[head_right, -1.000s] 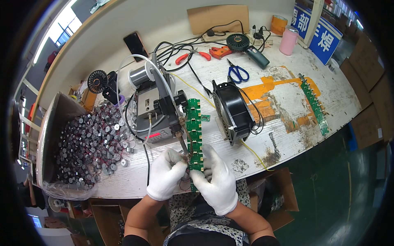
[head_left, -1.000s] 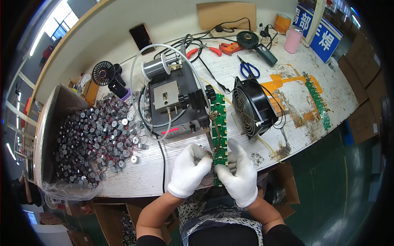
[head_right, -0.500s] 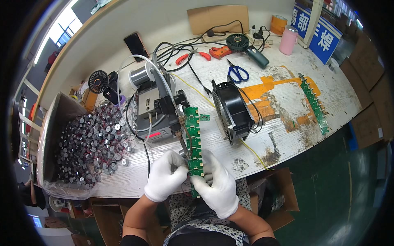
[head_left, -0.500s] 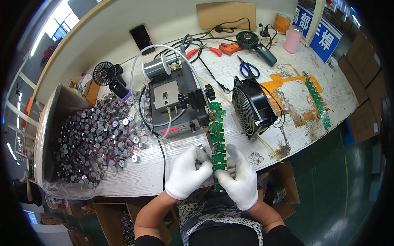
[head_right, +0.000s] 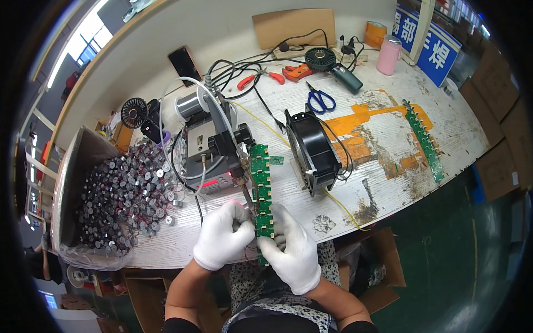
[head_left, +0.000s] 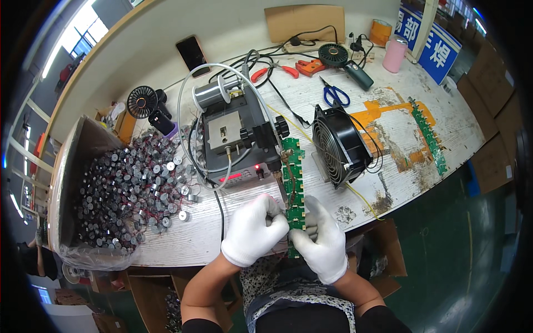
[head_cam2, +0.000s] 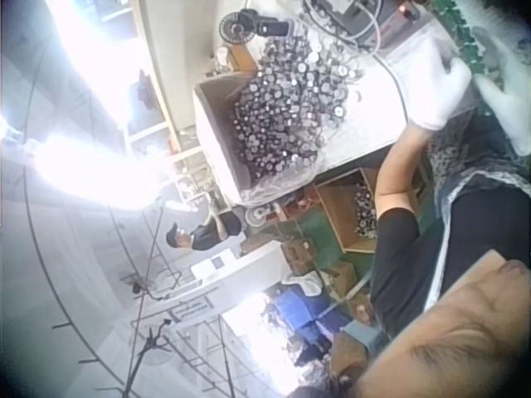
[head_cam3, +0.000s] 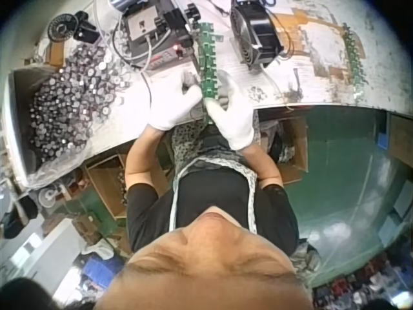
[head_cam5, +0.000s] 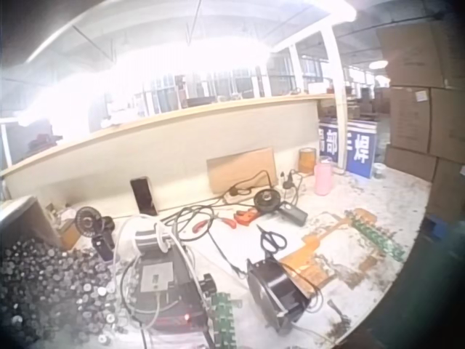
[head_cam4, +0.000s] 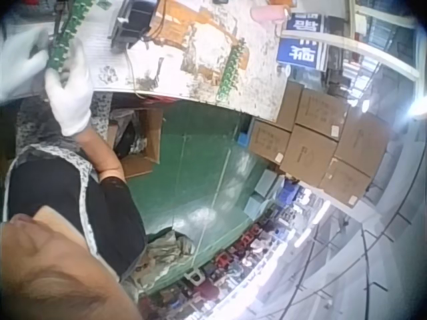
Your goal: Connecting small electric motors to a printed circuit board at a workbench.
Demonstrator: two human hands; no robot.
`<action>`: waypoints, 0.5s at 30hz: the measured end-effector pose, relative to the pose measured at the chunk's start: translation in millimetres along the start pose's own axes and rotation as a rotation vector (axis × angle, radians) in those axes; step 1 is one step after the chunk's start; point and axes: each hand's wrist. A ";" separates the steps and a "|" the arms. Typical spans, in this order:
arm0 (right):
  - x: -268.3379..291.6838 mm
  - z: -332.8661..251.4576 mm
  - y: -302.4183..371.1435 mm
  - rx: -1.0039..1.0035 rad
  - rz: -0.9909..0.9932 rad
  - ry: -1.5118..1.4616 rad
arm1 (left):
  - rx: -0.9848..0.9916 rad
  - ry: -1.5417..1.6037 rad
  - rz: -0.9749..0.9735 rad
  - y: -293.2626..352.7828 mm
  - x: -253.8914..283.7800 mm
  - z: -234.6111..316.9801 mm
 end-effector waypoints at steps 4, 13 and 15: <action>-1.1 2.2 -2.5 0.056 0.001 0.013 | -0.023 -0.016 -0.001 -4.1 0.3 -0.2; 0.4 1.1 -1.6 0.096 0.011 -0.001 | -0.022 -0.021 0.007 -5.8 2.3 7.2; 0.9 0.2 -0.6 0.129 0.013 0.037 | -0.024 -0.022 0.009 -5.9 2.4 6.9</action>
Point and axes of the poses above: each hand's wrist, its own y-axis away from the middle knuckle, its own x-axis out of the back of the hand, z = x × y, and after that the axes turned 8 degrees about z, right-handed
